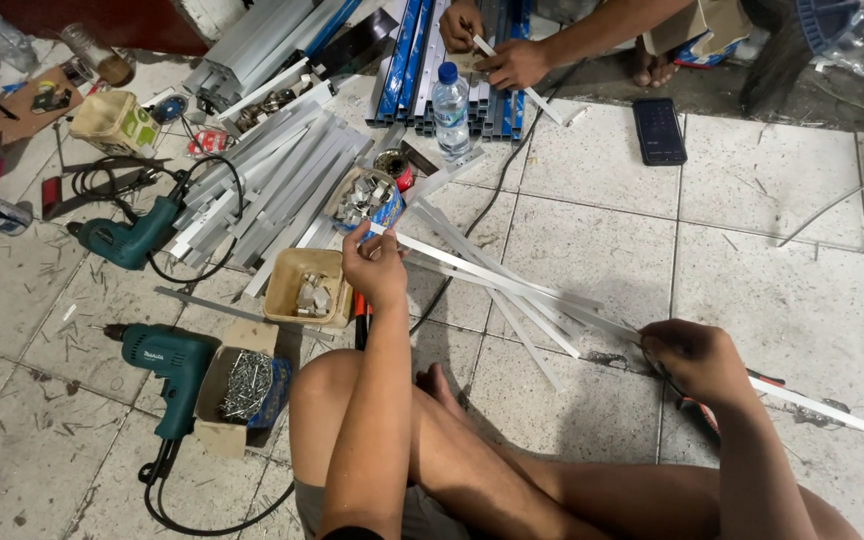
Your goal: The person handles several white metal strips by hand while sitting on the floor, lining them up and using snips to cut off pieces.
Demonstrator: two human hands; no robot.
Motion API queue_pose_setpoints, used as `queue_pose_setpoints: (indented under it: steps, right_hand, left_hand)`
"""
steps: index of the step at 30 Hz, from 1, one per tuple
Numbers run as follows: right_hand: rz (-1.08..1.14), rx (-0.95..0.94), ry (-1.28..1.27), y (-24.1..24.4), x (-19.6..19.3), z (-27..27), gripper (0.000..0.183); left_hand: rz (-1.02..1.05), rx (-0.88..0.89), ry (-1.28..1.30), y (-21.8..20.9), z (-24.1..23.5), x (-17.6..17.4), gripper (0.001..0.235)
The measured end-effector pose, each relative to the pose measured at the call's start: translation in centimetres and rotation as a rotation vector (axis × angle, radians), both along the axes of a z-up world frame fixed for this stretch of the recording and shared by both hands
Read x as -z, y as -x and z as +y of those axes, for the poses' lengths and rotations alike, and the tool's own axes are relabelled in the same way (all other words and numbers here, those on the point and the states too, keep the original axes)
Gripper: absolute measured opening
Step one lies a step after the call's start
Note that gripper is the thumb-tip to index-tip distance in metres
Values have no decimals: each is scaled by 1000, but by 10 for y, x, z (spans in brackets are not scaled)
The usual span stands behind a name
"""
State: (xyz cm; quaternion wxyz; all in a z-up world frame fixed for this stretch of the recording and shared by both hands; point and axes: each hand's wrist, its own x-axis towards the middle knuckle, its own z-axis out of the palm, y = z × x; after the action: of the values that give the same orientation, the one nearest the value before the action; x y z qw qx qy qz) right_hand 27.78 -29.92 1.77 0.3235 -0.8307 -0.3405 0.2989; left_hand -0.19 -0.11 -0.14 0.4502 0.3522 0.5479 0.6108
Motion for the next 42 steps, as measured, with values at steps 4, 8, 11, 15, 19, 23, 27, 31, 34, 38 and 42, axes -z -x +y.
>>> queue_pose_setpoints:
  steps: [4, 8, 11, 15, 19, 23, 27, 31, 34, 38, 42]
  right_hand:
    - [-17, -7, 0, -5, 9, 0, 24]
    - [-19, -9, 1, -2, 5, 0, 25]
    - [-5, 5, 21, -1, 0, 1, 28]
    - [5, -2, 11, -1, 0, 1, 23]
    - [-30, -36, -13, -6, 6, -1, 22]
    - [-6, -37, -13, -5, 4, -2, 23]
    - [6, -46, -1, -9, 8, -3, 21]
    - [112, -39, -95, -16, 11, -10, 20]
    - [128, -62, -187, -27, 22, -17, 17]
    - [168, -39, -226, -27, 23, -16, 17]
    - [4, -62, -53, -18, 14, -9, 20]
  left_hand:
    - [-15, 1, 7, -1, -2, -4, 31]
    - [7, 0, -34, -1, -2, -2, 29]
    - [-34, 7, -32, -1, -2, -2, 31]
    - [2, -2, -44, 0, 0, 2, 33]
    - [11, 8, -5, 0, -7, -11, 31]
    - [21, 8, -40, 1, -5, -7, 30]
    - [-47, 15, 55, 2, -3, -10, 31]
    - [-170, 96, 240, 7, -7, -33, 31]
    - [-239, 104, 281, 6, -8, -34, 29]
    - [-285, 130, 262, 6, -8, -31, 27]
    - [-118, 89, 172, 3, -11, -30, 30]
